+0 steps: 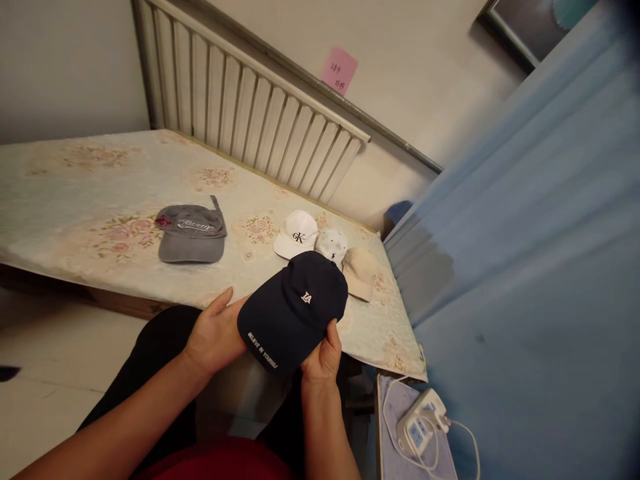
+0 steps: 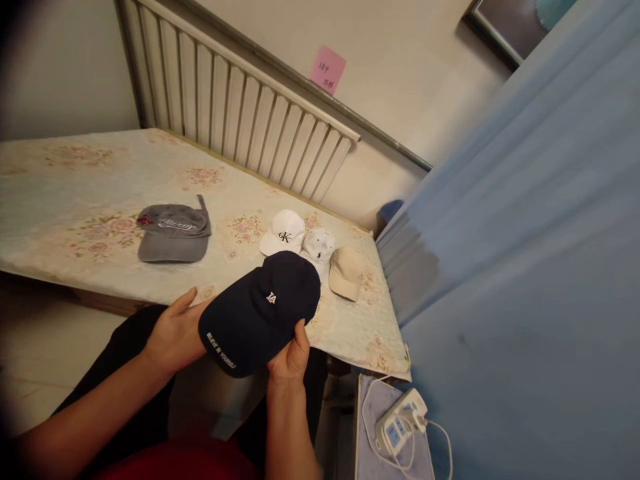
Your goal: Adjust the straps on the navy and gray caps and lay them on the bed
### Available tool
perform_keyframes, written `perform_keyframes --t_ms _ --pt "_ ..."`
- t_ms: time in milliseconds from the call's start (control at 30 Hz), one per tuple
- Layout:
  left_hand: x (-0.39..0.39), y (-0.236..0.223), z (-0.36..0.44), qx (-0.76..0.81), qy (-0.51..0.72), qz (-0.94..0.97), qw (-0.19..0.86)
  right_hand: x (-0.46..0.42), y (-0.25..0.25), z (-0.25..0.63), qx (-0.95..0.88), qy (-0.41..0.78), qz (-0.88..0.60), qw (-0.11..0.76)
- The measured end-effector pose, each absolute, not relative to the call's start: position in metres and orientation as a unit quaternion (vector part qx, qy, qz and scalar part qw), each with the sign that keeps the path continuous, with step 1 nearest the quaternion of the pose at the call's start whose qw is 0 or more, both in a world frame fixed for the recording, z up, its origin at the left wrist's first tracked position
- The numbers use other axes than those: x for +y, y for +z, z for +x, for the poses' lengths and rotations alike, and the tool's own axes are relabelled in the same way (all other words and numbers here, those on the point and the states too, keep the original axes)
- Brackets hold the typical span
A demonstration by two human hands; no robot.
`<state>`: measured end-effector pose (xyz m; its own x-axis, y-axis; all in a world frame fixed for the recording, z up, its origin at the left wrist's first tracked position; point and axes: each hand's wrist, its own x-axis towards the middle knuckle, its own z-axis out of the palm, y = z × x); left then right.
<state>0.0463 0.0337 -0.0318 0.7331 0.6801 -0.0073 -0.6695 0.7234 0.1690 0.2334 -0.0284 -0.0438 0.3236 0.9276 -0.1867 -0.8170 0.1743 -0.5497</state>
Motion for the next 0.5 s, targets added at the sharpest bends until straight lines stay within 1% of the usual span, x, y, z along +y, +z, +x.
perform_keyframes --t_ms 200,333,500 --pt "0.037 -0.028 0.054 0.066 0.369 0.077 0.924 -0.031 -0.049 0.232 -0.084 0.587 -0.292 0.751" --pt "0.035 -0.027 0.059 0.117 0.341 0.063 0.931 -0.033 -0.048 0.227 -0.088 0.612 -0.295 0.728" --pt "0.035 -0.027 0.06 0.133 0.304 0.041 0.942 -0.036 -0.054 0.226 -0.079 0.619 -0.325 0.711"
